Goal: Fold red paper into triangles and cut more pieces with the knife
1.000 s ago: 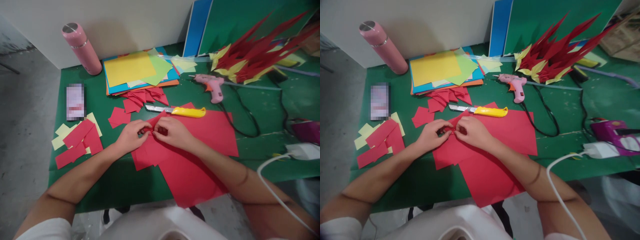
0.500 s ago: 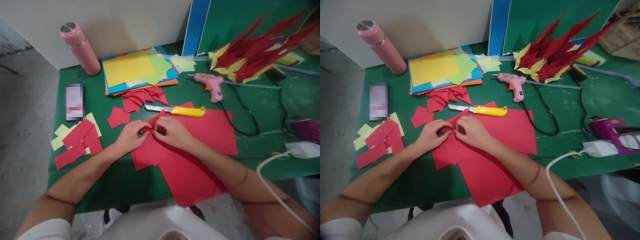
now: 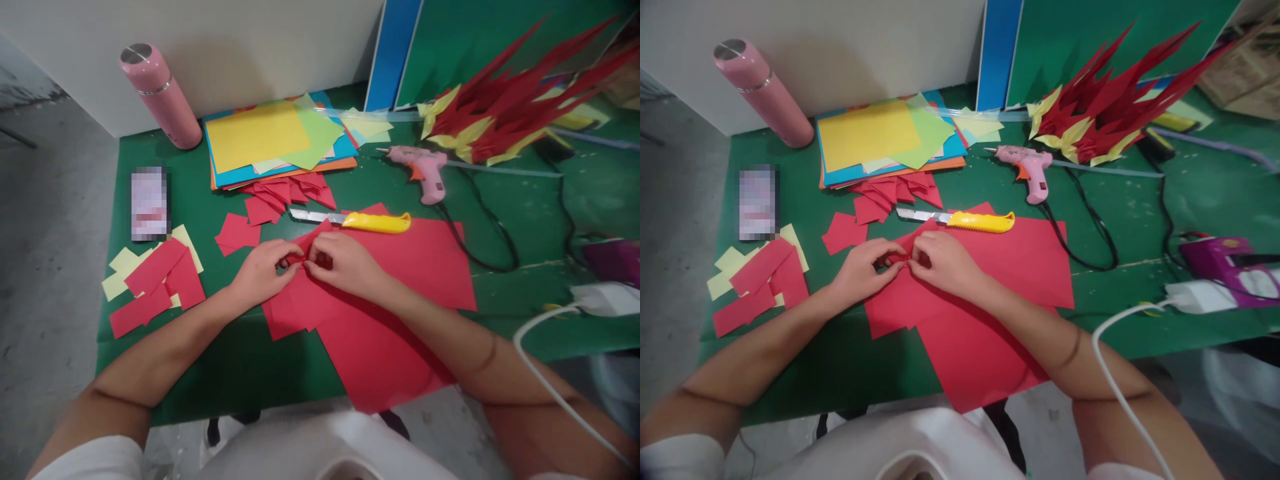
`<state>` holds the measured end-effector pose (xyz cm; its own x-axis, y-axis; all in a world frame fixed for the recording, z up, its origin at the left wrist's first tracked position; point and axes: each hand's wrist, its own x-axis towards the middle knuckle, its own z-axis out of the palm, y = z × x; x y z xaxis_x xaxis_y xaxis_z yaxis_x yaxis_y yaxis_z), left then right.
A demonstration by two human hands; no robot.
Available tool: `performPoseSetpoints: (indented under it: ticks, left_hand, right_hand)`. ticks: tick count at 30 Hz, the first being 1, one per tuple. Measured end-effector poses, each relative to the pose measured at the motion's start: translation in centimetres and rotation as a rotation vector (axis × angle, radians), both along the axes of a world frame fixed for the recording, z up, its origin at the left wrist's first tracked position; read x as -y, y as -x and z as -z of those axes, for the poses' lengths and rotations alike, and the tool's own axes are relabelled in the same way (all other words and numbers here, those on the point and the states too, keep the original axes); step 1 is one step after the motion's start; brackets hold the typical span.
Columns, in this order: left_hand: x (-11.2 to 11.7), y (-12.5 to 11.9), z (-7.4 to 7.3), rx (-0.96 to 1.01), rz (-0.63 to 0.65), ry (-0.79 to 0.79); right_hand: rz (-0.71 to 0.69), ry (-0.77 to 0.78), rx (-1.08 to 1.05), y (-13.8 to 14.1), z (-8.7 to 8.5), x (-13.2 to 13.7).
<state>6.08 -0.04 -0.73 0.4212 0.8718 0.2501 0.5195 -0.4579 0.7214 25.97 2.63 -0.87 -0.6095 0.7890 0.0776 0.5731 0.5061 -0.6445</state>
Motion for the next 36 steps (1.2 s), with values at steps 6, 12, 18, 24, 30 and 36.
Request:
performPoseSetpoints:
  ticks: [6, 12, 18, 24, 30, 36]
  left_hand:
    - [0.0, 0.0, -0.1, -0.007, 0.002, 0.012]
    - [0.0, 0.0, -0.1, -0.022, -0.006, 0.042]
    - [0.0, 0.0, 0.1, -0.019, 0.000, 0.027]
    - [0.1, 0.2, 0.2, 0.023, -0.035, -0.030]
    - [0.9, 0.8, 0.2, -0.195, -0.036, -0.376]
    - [3.2, 0.5, 0.8, -0.462, 0.087, -0.445]
  right_hand:
    - [0.002, 0.018, -0.011, 0.0, -0.1, 0.0]
    - [-0.105, -0.058, -0.028, -0.7, -0.1, -0.2]
    - [-0.310, -0.243, 0.056, -1.8, -0.3, -0.3]
    - [-0.391, -0.354, 0.236, -1.7, -1.0, 0.2]
    - [-0.374, -0.371, 0.267, -1.5, -1.2, 0.6]
    - [-0.378, -0.354, 0.232, -1.4, -1.0, 0.6]
